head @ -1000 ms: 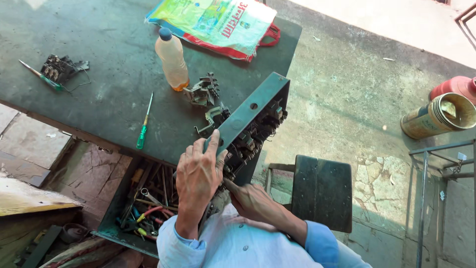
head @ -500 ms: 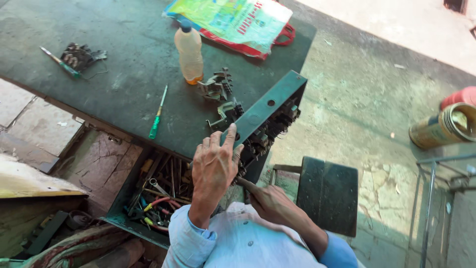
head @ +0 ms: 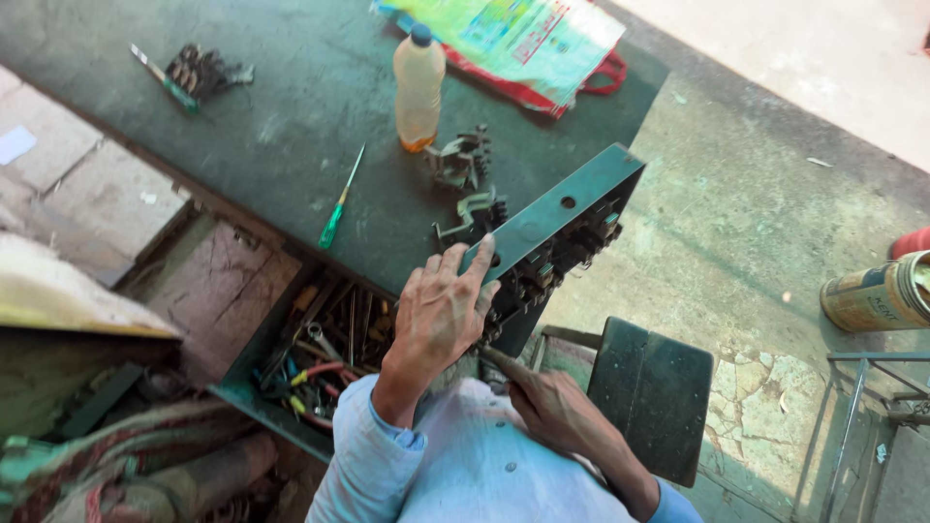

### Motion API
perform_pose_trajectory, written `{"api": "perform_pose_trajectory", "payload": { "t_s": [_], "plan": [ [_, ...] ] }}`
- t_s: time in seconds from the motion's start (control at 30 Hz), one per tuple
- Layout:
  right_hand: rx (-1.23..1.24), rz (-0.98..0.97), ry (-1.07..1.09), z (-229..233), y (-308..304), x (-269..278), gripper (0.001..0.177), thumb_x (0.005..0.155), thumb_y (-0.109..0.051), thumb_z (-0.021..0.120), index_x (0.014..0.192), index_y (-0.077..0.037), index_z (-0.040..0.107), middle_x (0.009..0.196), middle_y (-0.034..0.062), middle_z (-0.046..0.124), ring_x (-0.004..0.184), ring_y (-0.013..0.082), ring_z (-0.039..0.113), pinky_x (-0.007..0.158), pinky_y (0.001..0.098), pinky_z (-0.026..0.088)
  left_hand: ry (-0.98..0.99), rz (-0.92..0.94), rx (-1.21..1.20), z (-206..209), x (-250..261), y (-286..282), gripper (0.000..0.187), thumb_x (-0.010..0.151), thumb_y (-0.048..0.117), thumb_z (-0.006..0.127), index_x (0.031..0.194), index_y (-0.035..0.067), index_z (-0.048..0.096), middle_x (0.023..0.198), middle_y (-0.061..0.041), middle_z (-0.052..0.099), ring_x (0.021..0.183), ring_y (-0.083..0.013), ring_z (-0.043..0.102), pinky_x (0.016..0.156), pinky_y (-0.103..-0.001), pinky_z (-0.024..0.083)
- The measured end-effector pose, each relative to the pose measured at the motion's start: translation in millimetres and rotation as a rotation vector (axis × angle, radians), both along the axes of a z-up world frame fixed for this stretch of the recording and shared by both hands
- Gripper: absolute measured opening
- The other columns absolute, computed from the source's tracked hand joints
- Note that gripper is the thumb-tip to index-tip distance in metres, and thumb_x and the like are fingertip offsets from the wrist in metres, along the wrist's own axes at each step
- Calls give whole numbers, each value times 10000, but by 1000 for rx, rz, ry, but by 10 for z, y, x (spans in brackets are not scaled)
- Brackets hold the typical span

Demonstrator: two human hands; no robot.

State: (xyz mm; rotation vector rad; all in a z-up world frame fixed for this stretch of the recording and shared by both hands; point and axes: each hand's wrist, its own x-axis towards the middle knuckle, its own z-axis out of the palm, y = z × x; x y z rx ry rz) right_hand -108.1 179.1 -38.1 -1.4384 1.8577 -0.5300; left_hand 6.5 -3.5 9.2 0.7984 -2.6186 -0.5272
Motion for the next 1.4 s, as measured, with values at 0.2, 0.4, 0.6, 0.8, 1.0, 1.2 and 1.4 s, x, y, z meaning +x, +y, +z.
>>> {"api": "perform_pose_trajectory", "payload": {
  "t_s": [0.2, 0.4, 0.6, 0.8, 1.0, 1.2, 1.4],
  "plan": [
    [-56, 51, 37, -92, 8, -45, 594, 972, -155, 501, 1560, -140, 420, 806, 176, 721, 618, 284, 648, 608, 442, 513, 69, 12, 2, -42, 28, -32, 533, 979, 340, 662, 1444, 94, 578, 1208, -151, 656, 1048, -331, 652, 867, -452, 521],
    [166, 40, 116, -62, 36, -18, 614, 960, -186, 497, 1566, -176, 393, 617, 172, 604, 491, 291, 568, 568, 470, 459, 123, 57, -19, -56, 30, -44, 501, 953, 350, 689, 1398, 125, 637, 1223, -167, 663, 1032, -320, 667, 872, -438, 533],
    [49, 85, 158, -207, -229, 77, 491, 991, -197, 529, 1470, -115, 463, 607, 171, 595, 502, 295, 560, 556, 468, 446, 142, 62, -68, -62, 31, -30, 500, 957, 357, 689, 1393, 119, 631, 1224, -163, 665, 1040, -320, 667, 887, -432, 536],
    [108, 125, 251, -240, -228, 161, 407, 1010, -177, 528, 1394, -47, 492, 571, 194, 582, 458, 348, 568, 512, 500, 442, 153, 53, -25, -41, 42, -56, 511, 956, 322, 705, 1415, 113, 626, 1192, -152, 670, 972, -314, 655, 830, -427, 529],
    [-77, 87, 176, -212, -250, 213, 491, 913, -146, 582, 1373, 1, 491, 636, 228, 638, 546, 425, 614, 520, 534, 447, 144, 62, -36, -26, 54, -21, 495, 945, 322, 707, 1392, 121, 637, 1146, -135, 663, 950, -300, 653, 820, -426, 525],
    [12, 49, 22, -126, -356, 160, 478, 950, -148, 552, 1401, -15, 464, 727, 266, 662, 622, 432, 647, 615, 541, 479, 140, 57, -41, 14, 41, -21, 487, 950, 340, 695, 1378, 113, 645, 1132, -137, 656, 953, -309, 649, 815, -430, 522],
    [65, -20, -57, -104, -277, 168, 311, 962, -170, 530, 1233, -18, 530, 779, 254, 676, 673, 423, 677, 664, 522, 518, 149, 61, -54, 1, 41, 48, 489, 949, 327, 687, 1379, 96, 653, 1157, -153, 660, 950, -324, 646, 804, -437, 516]
  ]
}}
